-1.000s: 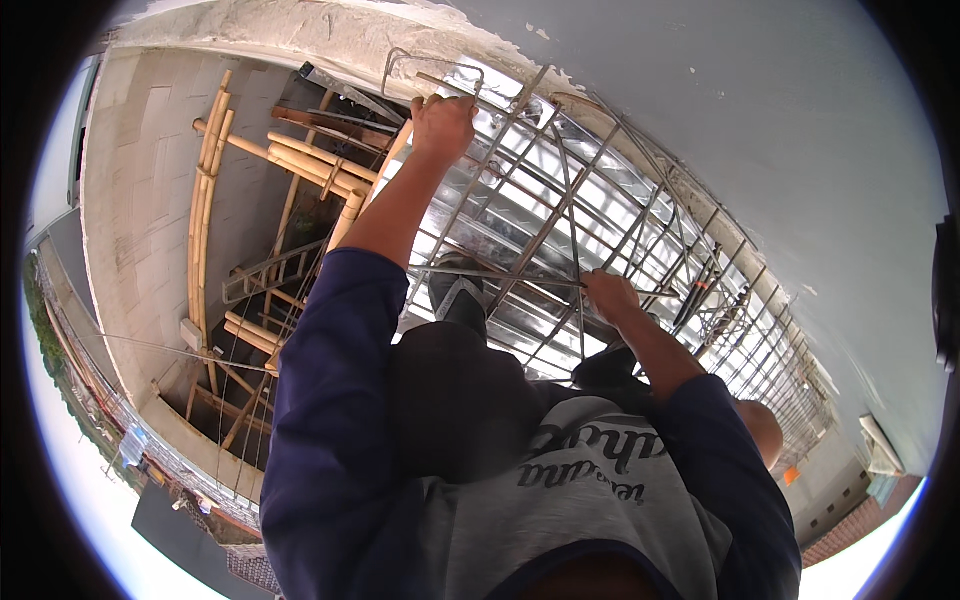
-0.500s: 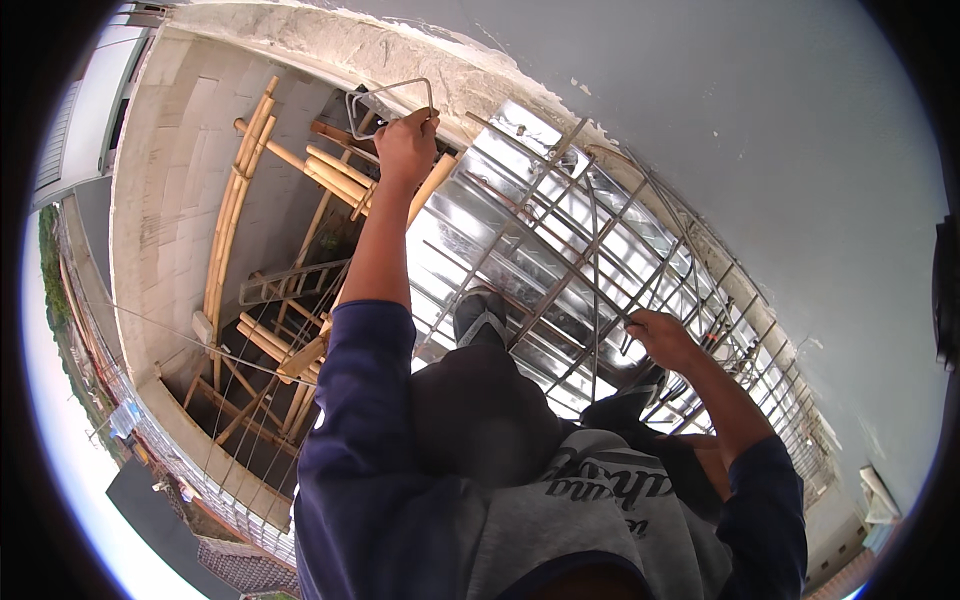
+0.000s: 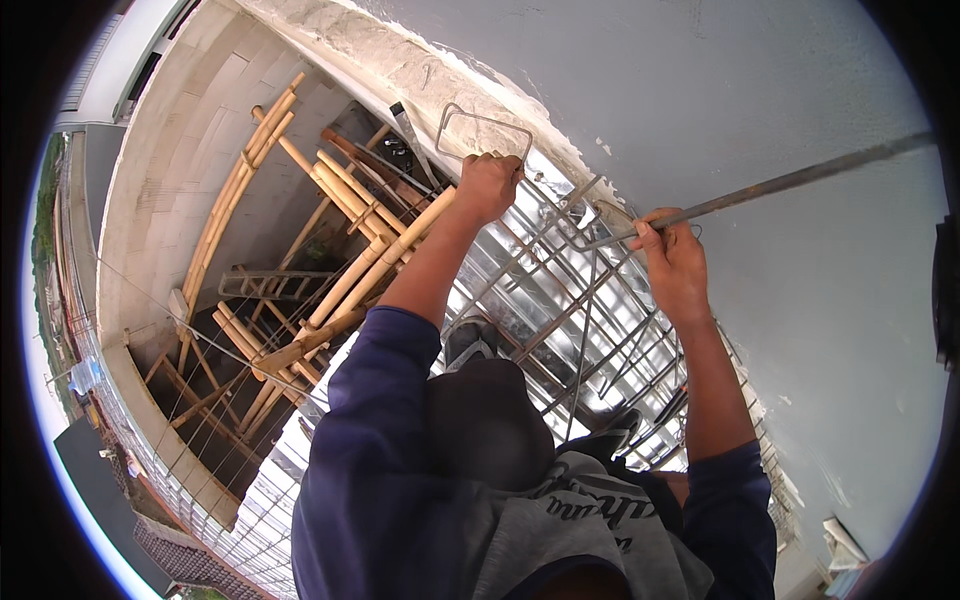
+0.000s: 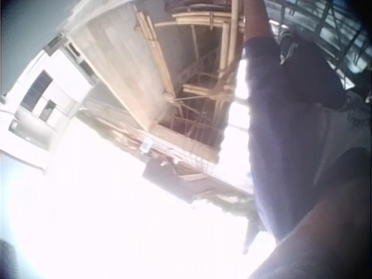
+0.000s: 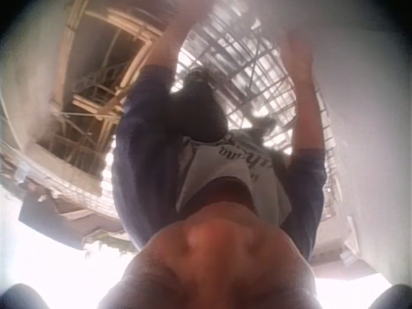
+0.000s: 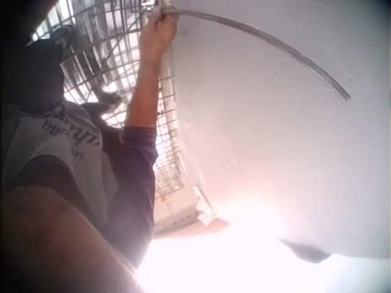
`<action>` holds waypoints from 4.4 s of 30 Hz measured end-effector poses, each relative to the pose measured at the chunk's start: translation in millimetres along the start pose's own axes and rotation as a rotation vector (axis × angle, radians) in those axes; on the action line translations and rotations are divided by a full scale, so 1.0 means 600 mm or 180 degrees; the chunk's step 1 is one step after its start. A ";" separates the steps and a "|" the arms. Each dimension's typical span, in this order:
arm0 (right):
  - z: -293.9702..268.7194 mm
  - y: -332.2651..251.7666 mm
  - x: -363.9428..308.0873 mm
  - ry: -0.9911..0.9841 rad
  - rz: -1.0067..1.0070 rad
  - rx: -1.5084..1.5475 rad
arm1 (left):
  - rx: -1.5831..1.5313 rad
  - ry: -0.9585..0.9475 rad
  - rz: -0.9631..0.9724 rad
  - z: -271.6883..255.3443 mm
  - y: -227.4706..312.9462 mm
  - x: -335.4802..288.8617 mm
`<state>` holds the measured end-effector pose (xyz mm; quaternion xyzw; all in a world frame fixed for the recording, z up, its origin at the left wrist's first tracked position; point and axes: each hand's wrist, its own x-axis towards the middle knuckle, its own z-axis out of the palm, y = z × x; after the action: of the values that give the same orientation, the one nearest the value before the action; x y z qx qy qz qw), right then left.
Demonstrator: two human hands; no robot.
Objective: The person ties metal rebar rods together using wire and a manual twisting tool on a construction site. They repeatedly position the rods, wrap wire around intersections, and twist the wire to secure the rebar grid.
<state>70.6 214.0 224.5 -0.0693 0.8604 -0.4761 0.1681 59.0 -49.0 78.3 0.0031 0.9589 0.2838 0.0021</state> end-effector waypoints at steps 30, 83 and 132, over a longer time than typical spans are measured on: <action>0.086 0.040 0.112 0.0212 0.0402 -0.0704 | 0.0491 -0.0706 0.0550 0.134 0.012 0.028; 0.091 0.068 0.107 0.0037 -0.0019 -0.1061 | 0.0791 -0.1444 0.0461 0.200 0.012 0.032; 0.098 0.054 0.102 0.0202 -0.0300 -0.0892 | 0.0907 -0.1449 0.0246 0.208 0.026 0.041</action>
<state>35.6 167.7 154.7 -0.1173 0.9191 -0.3607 0.1069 34.9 32.3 -17.8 0.1037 0.9632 0.1378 0.2063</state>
